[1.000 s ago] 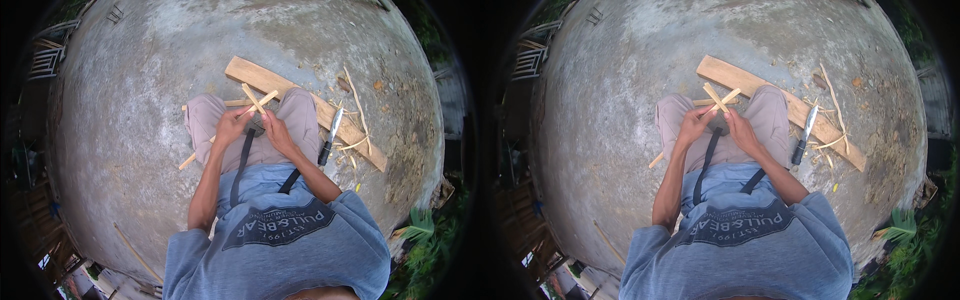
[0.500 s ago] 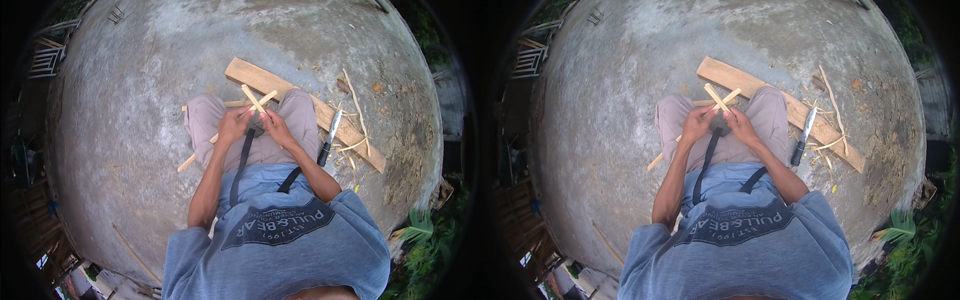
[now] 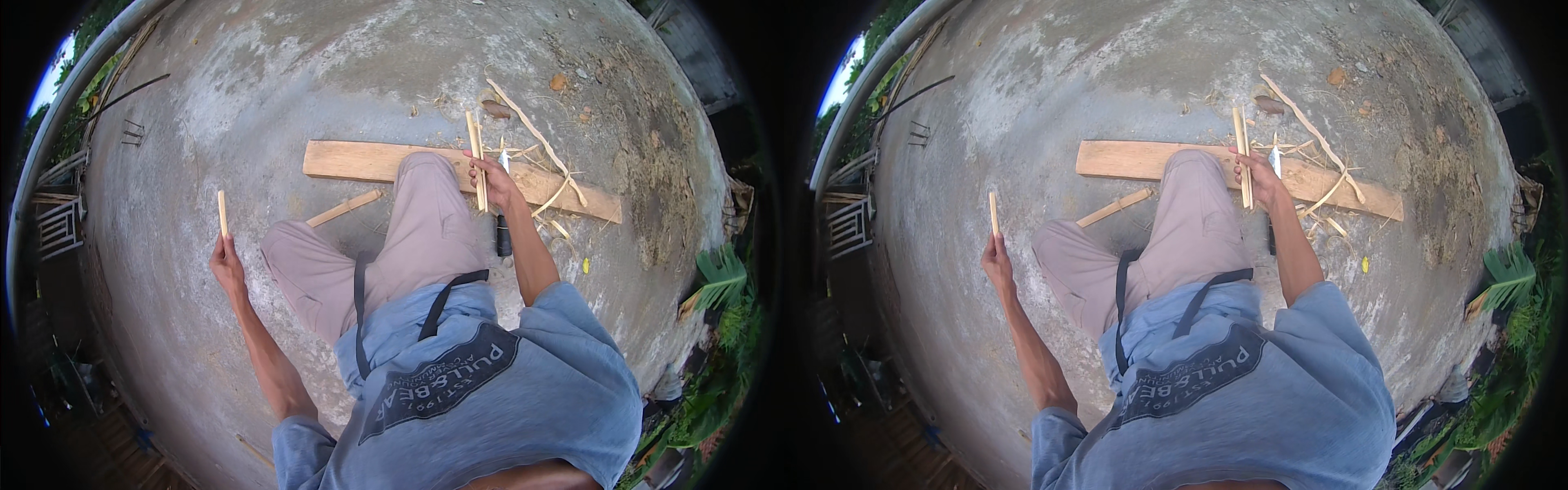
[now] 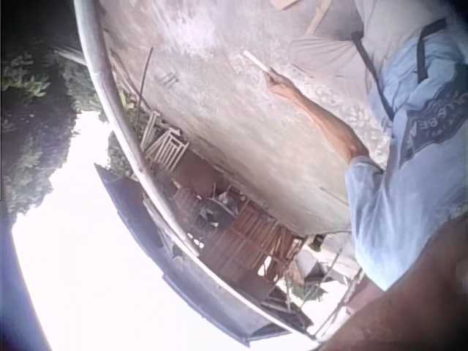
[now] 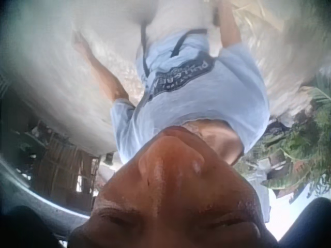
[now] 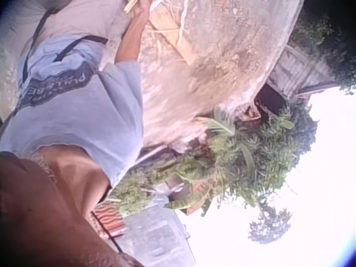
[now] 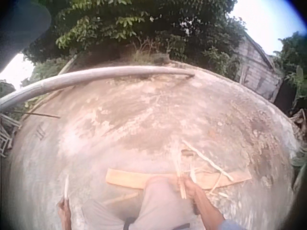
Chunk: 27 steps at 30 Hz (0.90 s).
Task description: The person sits on a concrete floor and uses a knife to split a wooden plank into thin strips. They repeatedly position the wood, cut it, and arrange the resulting strips on their lap.
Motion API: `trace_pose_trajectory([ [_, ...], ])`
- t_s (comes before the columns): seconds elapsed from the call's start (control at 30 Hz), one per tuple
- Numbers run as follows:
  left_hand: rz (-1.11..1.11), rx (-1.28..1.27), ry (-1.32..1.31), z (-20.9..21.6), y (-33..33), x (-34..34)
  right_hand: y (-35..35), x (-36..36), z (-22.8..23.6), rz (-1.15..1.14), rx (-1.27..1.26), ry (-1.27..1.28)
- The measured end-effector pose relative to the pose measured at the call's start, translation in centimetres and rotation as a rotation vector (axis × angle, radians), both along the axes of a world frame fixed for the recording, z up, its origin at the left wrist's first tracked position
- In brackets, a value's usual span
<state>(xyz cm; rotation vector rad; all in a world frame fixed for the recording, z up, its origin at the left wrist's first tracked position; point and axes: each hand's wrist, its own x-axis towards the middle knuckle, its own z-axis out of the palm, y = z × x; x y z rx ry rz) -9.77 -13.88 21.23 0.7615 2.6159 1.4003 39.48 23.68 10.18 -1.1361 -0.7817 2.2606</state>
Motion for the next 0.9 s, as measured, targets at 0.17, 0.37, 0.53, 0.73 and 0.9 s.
trace_pose_trajectory([
  [0.17, -0.013, -0.180, -0.178, -8.4, -6.8, 0.4, -0.5, 2.0, -5.8, -0.161, -0.175, -0.154],
  [0.37, -0.399, -0.058, -0.552, -17.6, -18.4, 7.6, -2.0, 2.4, -8.4, -0.077, -0.343, -0.031],
  [0.53, 0.161, -0.549, -0.758, -19.2, -15.4, 14.0, -2.7, 2.6, -8.6, -0.120, -0.328, -0.076],
  [0.73, 0.195, -0.525, -0.788, -22.3, -11.1, 13.2, -3.0, 0.9, -8.7, -0.059, -0.057, -0.421],
  [0.9, 0.215, -0.473, -0.798, -24.3, -7.1, 11.5, -3.7, -0.2, -7.3, -0.122, 0.356, -0.705],
])
